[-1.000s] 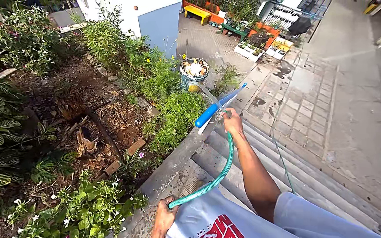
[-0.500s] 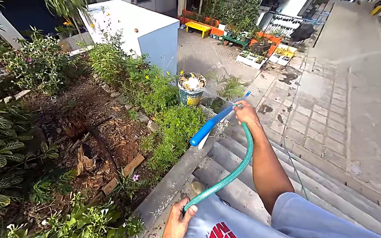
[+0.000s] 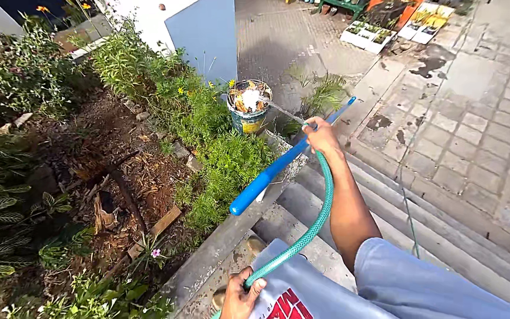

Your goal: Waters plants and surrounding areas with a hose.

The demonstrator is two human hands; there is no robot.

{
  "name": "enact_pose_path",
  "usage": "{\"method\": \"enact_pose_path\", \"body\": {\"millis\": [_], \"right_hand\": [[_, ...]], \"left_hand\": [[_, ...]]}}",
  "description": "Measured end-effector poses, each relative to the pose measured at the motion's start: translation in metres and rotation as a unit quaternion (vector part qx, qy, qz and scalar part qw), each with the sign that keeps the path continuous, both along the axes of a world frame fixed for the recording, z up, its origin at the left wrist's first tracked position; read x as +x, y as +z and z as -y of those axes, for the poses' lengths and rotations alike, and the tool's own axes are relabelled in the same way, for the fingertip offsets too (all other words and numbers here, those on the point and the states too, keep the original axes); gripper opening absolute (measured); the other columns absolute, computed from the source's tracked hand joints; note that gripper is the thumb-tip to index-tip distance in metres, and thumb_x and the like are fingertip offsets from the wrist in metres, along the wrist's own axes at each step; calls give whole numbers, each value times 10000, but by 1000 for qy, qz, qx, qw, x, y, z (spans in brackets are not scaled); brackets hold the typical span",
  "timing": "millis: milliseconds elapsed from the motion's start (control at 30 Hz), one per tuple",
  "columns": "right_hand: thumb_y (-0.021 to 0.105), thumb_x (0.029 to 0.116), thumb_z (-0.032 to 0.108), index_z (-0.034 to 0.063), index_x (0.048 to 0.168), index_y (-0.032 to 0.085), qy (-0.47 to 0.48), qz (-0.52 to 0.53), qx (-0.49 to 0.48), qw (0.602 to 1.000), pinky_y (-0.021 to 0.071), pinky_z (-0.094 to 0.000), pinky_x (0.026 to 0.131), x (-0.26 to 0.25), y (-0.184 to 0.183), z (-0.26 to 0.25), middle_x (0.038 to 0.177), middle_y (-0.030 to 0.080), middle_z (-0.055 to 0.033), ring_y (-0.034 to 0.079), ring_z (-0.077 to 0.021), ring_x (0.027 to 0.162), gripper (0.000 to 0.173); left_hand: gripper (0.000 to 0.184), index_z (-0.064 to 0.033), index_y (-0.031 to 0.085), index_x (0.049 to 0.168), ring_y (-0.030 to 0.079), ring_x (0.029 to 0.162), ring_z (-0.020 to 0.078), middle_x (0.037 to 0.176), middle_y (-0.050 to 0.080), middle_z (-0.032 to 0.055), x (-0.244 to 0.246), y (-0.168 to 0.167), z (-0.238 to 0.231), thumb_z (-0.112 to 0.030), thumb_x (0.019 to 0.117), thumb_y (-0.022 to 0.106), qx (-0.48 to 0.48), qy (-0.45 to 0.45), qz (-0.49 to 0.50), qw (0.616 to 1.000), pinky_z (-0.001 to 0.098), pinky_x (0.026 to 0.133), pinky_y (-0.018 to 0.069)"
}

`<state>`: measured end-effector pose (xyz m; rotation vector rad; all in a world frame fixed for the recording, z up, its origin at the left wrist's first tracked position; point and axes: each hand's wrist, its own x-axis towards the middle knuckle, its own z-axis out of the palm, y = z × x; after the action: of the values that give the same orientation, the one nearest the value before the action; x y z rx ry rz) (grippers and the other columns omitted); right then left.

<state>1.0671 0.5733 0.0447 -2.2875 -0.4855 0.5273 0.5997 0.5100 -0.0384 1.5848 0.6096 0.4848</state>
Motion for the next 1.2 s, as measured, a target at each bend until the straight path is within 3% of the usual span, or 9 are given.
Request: {"method": "enact_pose_path", "body": {"millis": [100,367,500,633,900,1067,1200], "right_hand": [[519,1083,347,191,1400,561,17,-8,-4,1000,517,-440,543,19,-10,-7,896,644,-181,575,-257,567,356],[510,1088,351,185,1404,551,36,-14,-15,999,511,-396,520,49,-22,-21,833,631,-143,556,-214,528,360],[507,1090,357,189,1420,544,36,-24,-22,999,507,-396,520,52,-23,-25,852,632,-149,552,-211,533,371],[502,1092,366,187,1418,544,39,-28,-20,999,499,-373,506,53,-21,-30,838,627,-130,543,-192,520,374],[495,1094,358,185,1413,543,29,-17,-18,999,506,-401,522,55,-18,-34,870,635,-155,563,-225,550,366],[492,1085,416,201,1413,534,40,0,-2,999,466,-477,514,47,-18,-18,866,619,-194,529,-280,547,394],[496,1093,390,165,1435,529,40,3,-3,999,503,-491,581,42,-15,-29,936,632,-222,561,-287,602,411]], "left_hand": [[529,-132,579,709,437,490,-14,559,469,-84,17,1,3,-605,934,653,1,5,-10,1000,185,469,369],[544,-132,578,700,420,476,-20,550,457,-88,50,3,-9,-622,924,658,4,17,-31,999,176,456,350],[462,-129,574,664,412,466,-20,531,461,-86,59,2,-8,-480,881,783,-2,24,-50,998,179,450,333],[418,-130,555,648,403,466,-17,530,449,-89,65,1,-8,-372,885,800,-17,33,-56,998,182,452,324],[420,-143,540,627,381,452,-15,516,426,-95,64,-5,-17,-355,894,786,-26,40,-59,997,185,445,308],[431,-112,549,648,399,471,13,529,432,-71,57,-11,-24,-367,915,770,-26,20,-75,997,224,470,329],[420,-94,559,660,402,477,32,536,436,-56,48,-11,-29,-351,922,763,-20,18,-89,996,244,480,336]]}}
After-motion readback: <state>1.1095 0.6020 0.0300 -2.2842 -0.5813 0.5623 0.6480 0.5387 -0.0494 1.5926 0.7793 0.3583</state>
